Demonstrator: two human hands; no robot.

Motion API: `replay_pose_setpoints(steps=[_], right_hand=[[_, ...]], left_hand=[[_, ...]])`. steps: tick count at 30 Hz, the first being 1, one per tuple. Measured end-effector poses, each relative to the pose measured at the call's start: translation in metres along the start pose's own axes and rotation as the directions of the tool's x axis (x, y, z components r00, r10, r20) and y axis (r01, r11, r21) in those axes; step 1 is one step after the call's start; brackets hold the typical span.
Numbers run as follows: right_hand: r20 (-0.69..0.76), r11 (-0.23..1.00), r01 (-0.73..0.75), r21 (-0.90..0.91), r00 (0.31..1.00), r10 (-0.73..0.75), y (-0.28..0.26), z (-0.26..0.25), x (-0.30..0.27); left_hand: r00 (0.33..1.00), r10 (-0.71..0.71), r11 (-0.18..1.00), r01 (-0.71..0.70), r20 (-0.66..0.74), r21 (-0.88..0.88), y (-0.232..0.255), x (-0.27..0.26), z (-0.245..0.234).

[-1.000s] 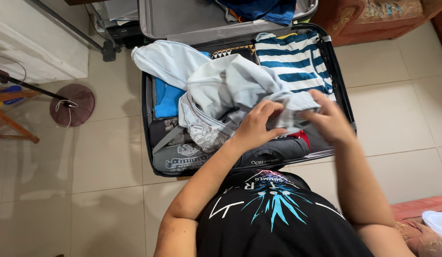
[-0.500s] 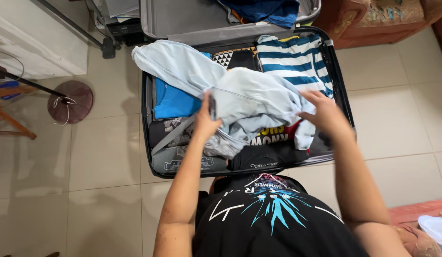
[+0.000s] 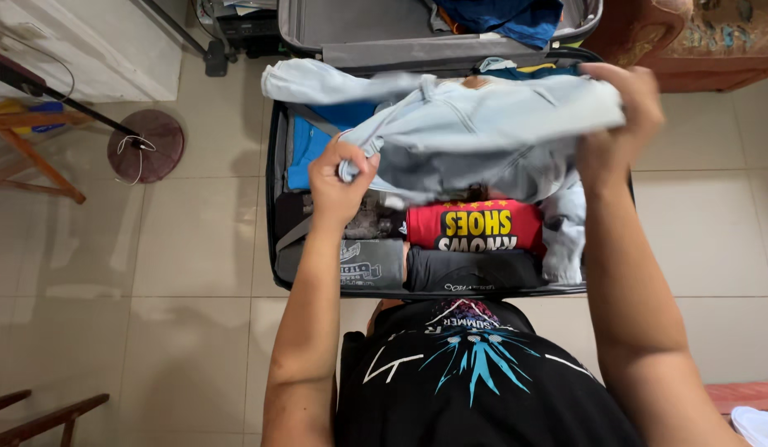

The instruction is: The person organizes folded shirts and a towel inside a suitcase, then retrieves a stack of clothes from a closet and packs them as well.

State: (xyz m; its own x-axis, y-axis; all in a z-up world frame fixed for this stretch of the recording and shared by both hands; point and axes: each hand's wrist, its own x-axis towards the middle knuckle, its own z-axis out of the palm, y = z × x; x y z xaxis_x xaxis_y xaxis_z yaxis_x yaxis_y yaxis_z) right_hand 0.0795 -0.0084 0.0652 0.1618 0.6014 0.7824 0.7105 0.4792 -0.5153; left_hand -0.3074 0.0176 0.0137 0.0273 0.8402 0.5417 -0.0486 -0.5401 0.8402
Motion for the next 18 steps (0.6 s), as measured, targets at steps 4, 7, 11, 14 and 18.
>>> replay_pose_setpoints(steps=[4, 7, 11, 14, 18], right_hand=[[0.027, 0.881, 0.4, -0.253, 0.913, -0.407, -0.025, -0.034, -0.022], [0.556, 0.961, 0.16, -0.225, 0.831, -0.008, -0.001, -0.037, -0.077], [0.798, 0.941, -0.047, -0.335, 0.518, 0.309, 0.022, -0.013, -0.139], [0.708, 0.924, 0.231, -0.306, 0.704, 0.058, 0.036, -0.001, -0.167], [0.626, 0.874, -0.486, 0.012, 0.685, 0.373, 0.081, -0.011, -0.163]], left_hand=[[0.975, 0.17, 0.936, -0.206, 0.146, 0.284, 0.011, 0.014, -0.03], [0.936, -0.099, 0.917, -0.047, 0.339, 0.396, -0.002, 0.004, -0.038], [0.871, -0.343, 0.711, -0.003, 0.351, 0.703, -0.033, -0.036, -0.018], [0.928, -0.227, 0.649, -0.081, 0.295, 0.757, -0.07, -0.064, -0.024], [0.96, -0.28, 0.716, 0.207, 0.003, 0.667, -0.145, -0.097, -0.041]])
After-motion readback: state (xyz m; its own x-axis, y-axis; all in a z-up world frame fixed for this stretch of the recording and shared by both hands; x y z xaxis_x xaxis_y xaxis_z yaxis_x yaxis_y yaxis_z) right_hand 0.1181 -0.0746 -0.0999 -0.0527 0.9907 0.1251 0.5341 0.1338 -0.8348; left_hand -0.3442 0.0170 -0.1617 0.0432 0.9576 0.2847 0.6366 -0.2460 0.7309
